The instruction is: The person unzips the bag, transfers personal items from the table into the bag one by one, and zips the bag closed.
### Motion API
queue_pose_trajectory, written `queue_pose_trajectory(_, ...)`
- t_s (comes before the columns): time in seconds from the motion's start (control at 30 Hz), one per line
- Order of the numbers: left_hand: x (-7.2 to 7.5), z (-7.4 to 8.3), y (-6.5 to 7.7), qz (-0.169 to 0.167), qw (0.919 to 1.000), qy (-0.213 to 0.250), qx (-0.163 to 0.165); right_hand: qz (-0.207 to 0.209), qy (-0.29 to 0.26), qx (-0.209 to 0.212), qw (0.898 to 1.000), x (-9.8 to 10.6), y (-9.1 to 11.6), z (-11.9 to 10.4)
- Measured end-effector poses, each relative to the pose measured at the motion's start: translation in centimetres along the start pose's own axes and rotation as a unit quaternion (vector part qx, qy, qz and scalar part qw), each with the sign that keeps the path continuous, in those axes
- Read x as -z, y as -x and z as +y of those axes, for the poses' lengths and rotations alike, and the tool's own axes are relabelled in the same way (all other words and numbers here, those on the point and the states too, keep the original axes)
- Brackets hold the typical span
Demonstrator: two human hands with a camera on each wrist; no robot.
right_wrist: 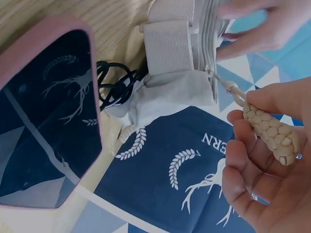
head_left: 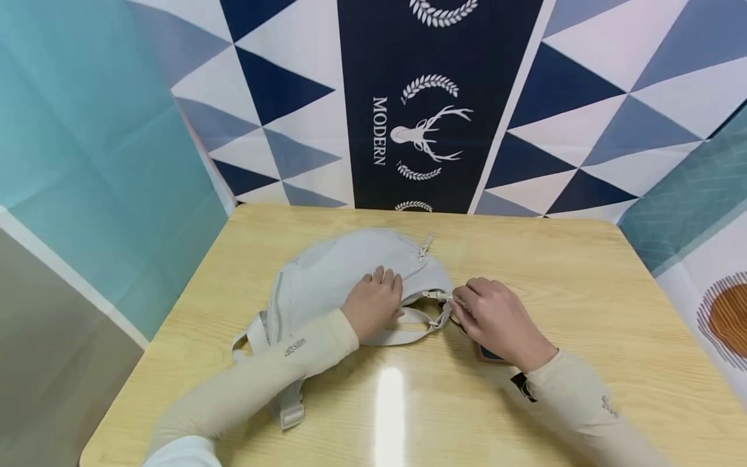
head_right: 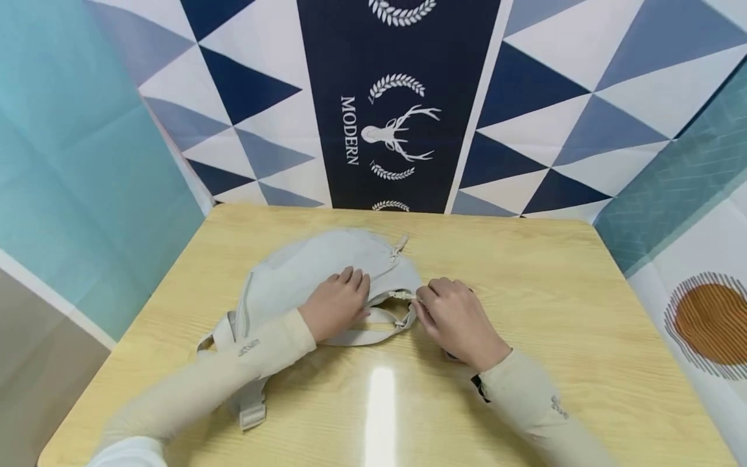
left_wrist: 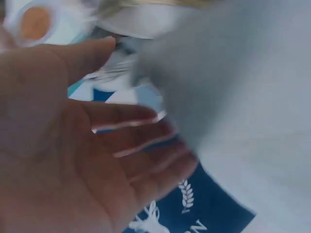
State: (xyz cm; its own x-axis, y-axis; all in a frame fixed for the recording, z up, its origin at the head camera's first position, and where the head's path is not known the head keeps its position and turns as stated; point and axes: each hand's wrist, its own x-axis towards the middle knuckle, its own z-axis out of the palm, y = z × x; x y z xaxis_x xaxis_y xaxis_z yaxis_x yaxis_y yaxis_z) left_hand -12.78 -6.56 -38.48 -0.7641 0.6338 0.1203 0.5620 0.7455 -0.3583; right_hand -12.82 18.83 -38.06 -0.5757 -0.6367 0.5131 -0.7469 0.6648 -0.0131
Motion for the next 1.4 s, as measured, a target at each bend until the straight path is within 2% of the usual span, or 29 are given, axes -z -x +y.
queue_pose_trajectory(0.13, -2.0, 0.9, -0.3, 0.013, 0.9975, -0.064, 0.028, -0.008, 0.001, 0.000, 1.000, -0.1, 0.8, 0.4)
queue_pose_trajectory(0.3, -2.7, 0.2, -0.2, 0.039, 0.9946, -0.086, 0.042, -0.006, 0.008, -0.011, 1.000, 0.4, 1.4, 1.8)
queue_pose_trajectory(0.6, -3.1, -1.3, 1.2, 0.023, 0.9991, -0.033, 0.016, -0.017, 0.012, -0.022, 1.000, 0.7, 2.7, 3.1)
queue_pose_trajectory(0.73, -3.4, -1.4, 1.5, 0.021, 0.9995, -0.022, 0.007, -0.019, 0.007, -0.034, 0.999, 0.6, 3.4, 3.1)
queue_pose_trajectory(0.9, -3.7, -1.6, 1.6, 0.010, 0.9998, 0.018, -0.002, -0.024, -0.015, -0.030, 0.999, 0.3, 3.9, 2.6)
queue_pose_trajectory(1.07, -3.7, -2.0, 1.8, 0.022, 0.9983, 0.053, -0.010, -0.041, -0.030, -0.018, 0.999, -0.2, 4.0, 1.9)
queue_pose_trajectory(1.23, -3.8, -1.9, 2.1, 0.024, 0.9977, 0.060, -0.022, -0.063, -0.050, -0.036, 0.996, -0.2, 3.9, 1.7)
queue_pose_trajectory(1.4, -4.0, -1.7, 2.7, 0.035, 0.9969, 0.060, -0.036, -0.065, -0.043, -0.045, 0.996, 0.0, 3.2, 2.0)
